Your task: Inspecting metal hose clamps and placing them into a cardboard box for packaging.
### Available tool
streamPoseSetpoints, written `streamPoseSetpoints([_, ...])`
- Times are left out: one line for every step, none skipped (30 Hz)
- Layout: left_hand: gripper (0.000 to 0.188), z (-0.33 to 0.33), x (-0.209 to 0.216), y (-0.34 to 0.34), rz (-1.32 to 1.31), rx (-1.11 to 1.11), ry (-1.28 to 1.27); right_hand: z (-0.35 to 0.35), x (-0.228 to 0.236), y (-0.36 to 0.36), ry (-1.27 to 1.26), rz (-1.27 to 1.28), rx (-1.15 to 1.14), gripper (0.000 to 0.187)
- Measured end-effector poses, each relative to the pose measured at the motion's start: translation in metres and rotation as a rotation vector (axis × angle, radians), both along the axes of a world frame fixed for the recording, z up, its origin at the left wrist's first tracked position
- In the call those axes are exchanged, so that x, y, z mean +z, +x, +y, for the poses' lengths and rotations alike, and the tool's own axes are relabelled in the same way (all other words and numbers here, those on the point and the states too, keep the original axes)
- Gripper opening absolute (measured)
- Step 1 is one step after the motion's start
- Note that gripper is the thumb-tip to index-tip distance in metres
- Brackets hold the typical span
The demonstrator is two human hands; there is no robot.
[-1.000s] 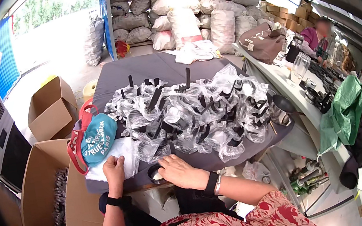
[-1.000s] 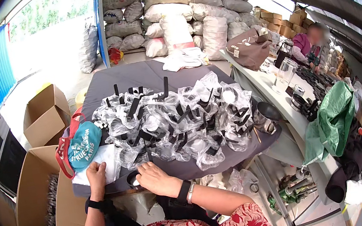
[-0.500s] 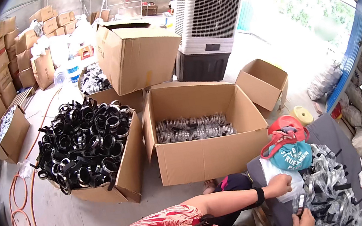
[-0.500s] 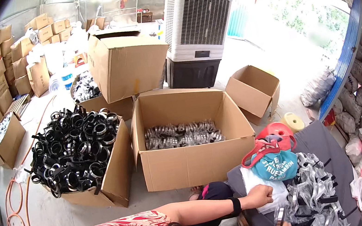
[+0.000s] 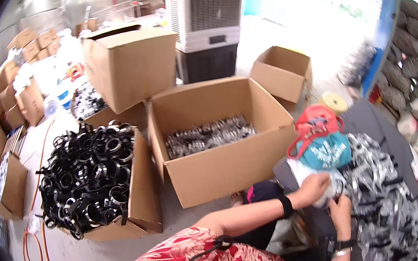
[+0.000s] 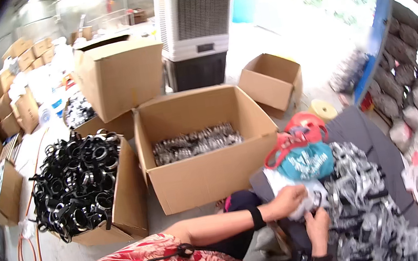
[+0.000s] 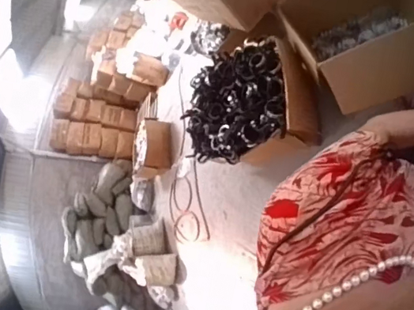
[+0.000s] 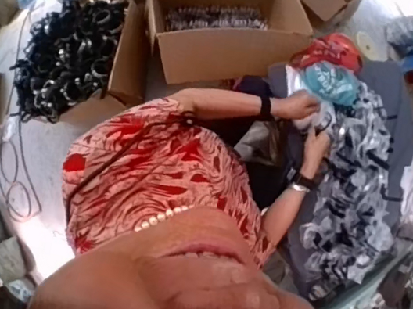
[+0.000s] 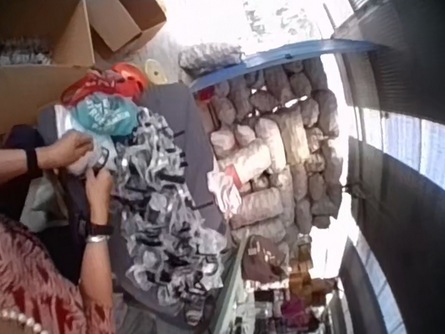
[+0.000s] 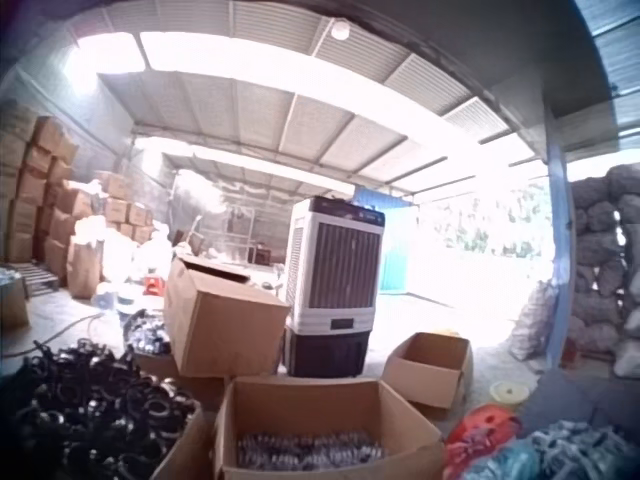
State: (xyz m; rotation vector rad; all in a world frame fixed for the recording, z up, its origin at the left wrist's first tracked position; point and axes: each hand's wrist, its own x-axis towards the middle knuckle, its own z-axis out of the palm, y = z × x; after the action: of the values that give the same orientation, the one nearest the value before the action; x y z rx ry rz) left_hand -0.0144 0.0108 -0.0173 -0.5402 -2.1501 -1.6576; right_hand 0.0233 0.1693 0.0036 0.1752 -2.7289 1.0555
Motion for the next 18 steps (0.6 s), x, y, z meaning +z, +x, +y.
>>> streamPoseSetpoints([0.009,-0.010,0.017,0.008,0.102,0.039,0.029,-0.010,0.010,0.001,0.023,-0.071,0.011,0.025])
streamPoseSetpoints([0.010,-0.019,0.039,0.015,0.180,0.015,0.069,-0.010,0.002,-0.005,0.018,-0.010,0.010,0.024])
streamPoseSetpoints([0.013,-0.022,0.058,0.024,0.150,0.000,0.057,-0.006,-0.004,-0.006,0.094,0.073,0.023,0.023])
streamPoseSetpoints([0.019,-0.032,0.072,0.031,0.105,0.026,0.024,-0.008,-0.012,-0.012,0.053,0.081,0.080,0.023])
streamPoseSetpoints([0.022,-0.034,0.074,0.031,0.049,-0.058,0.151,-0.018,0.007,-0.002,-0.088,0.106,0.086,0.021])
streamPoseSetpoints([0.025,-0.034,0.073,0.029,-0.002,-0.129,0.276,-0.022,0.016,0.006,-0.357,-0.040,0.040,0.015])
streamPoseSetpoints([0.027,-0.031,0.080,0.034,-0.093,-0.213,0.328,-0.015,0.013,0.009,-0.608,-0.023,0.083,0.011])
streamPoseSetpoints([0.030,-0.031,0.087,0.039,-0.182,-0.278,0.373,-0.010,0.023,0.019,-0.751,-0.056,0.069,0.015])
streamPoseSetpoints([0.030,-0.026,0.089,0.042,-0.263,-0.325,0.408,-0.004,0.028,0.028,-0.970,-0.012,0.134,0.021])
streamPoseSetpoints([0.030,-0.020,0.088,0.044,-0.271,-0.349,0.406,-0.002,0.035,0.038,-1.188,0.038,0.213,0.028])
streamPoseSetpoints([0.031,-0.015,0.086,0.046,-0.293,-0.360,0.446,-0.001,0.046,0.051,-1.316,0.039,0.249,0.034])
streamPoseSetpoints([0.032,-0.011,0.085,0.047,-0.313,-0.373,0.486,-0.001,0.053,0.063,-1.443,0.043,0.286,0.041])
streamPoseSetpoints([0.030,-0.004,0.086,0.049,-0.352,-0.387,0.469,0.004,0.054,0.072,-1.488,0.077,0.343,0.047])
streamPoseSetpoints([0.030,0.002,0.082,0.049,-0.357,-0.420,0.472,0.008,0.055,0.084,-1.572,0.073,0.396,0.035])
streamPoseSetpoints([0.022,0.008,0.075,0.047,-0.220,-0.304,0.205,0.011,0.056,0.093,-1.544,0.016,0.382,0.034])
streamPoseSetpoints([0.017,0.020,0.074,0.048,-0.060,-0.209,-0.044,0.014,0.060,0.105,-1.503,-0.016,0.351,0.034])
streamPoseSetpoints([0.015,0.032,0.082,0.055,-0.004,-0.283,-0.011,0.019,0.060,0.111,-1.430,-0.109,0.310,0.032])
streamPoseSetpoints([0.018,0.038,0.085,0.067,0.054,-0.374,0.031,0.020,0.059,0.116,-1.358,-0.189,0.246,0.030])
